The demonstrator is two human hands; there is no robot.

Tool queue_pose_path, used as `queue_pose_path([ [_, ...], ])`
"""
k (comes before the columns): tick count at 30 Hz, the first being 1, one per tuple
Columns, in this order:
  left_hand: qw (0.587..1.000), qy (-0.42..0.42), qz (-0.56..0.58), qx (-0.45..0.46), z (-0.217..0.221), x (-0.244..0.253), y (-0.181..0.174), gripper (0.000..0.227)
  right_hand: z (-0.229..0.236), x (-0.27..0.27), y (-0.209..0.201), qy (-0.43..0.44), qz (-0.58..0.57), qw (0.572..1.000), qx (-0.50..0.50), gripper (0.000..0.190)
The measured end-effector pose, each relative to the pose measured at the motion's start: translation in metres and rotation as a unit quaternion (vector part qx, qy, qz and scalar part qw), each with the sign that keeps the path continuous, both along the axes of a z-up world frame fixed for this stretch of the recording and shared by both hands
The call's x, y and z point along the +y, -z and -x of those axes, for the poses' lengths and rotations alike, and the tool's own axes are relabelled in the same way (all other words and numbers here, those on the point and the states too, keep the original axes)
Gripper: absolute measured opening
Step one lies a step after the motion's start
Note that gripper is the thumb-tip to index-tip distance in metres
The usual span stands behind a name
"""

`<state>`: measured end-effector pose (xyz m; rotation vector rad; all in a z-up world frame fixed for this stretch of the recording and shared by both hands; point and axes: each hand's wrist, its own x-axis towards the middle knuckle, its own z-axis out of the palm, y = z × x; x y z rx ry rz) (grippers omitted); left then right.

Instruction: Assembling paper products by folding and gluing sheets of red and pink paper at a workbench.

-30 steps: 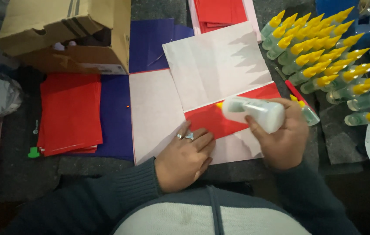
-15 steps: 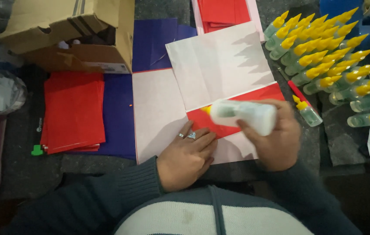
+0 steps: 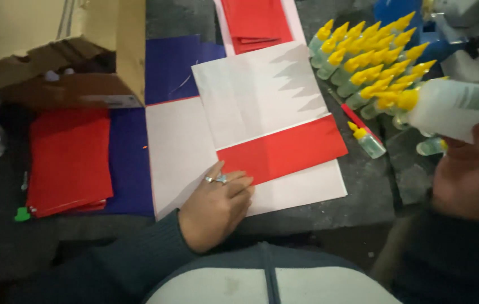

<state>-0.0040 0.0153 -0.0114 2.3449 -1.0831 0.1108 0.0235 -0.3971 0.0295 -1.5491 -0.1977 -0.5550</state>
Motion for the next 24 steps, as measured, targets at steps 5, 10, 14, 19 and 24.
queue_pose_path([
  [5, 1.000, -0.012, -0.009, 0.000, -0.001, -0.005, -0.003, 0.020, -0.001, -0.058, 0.027, 0.039, -0.009, 0.999, -0.022, 0.030],
  [10, 1.000, -0.030, 0.000, 0.004, -0.001, -0.007, -0.015, 0.022, 0.003, -0.037, 0.008, 0.126, 0.099, 0.986, -0.038, 0.034],
  [14, 1.000, -0.029, -0.002, -0.005, -0.003, -0.007, -0.011, 0.022, -0.002, -0.022, -0.018, 0.191, 0.234, 0.953, -0.025, 0.041],
  [19, 0.998, -0.052, -0.020, 0.023, -0.003, -0.011, -0.012, 0.019, -0.023, -0.039, -0.019, 0.148, 0.325, 0.932, -0.055, 0.048],
  [24, 0.996, -0.052, -0.036, 0.054, -0.003, -0.013, -0.016, 0.017, -0.047, -0.041, -0.029, 0.129, 0.367, 0.919, -0.068, 0.043],
])
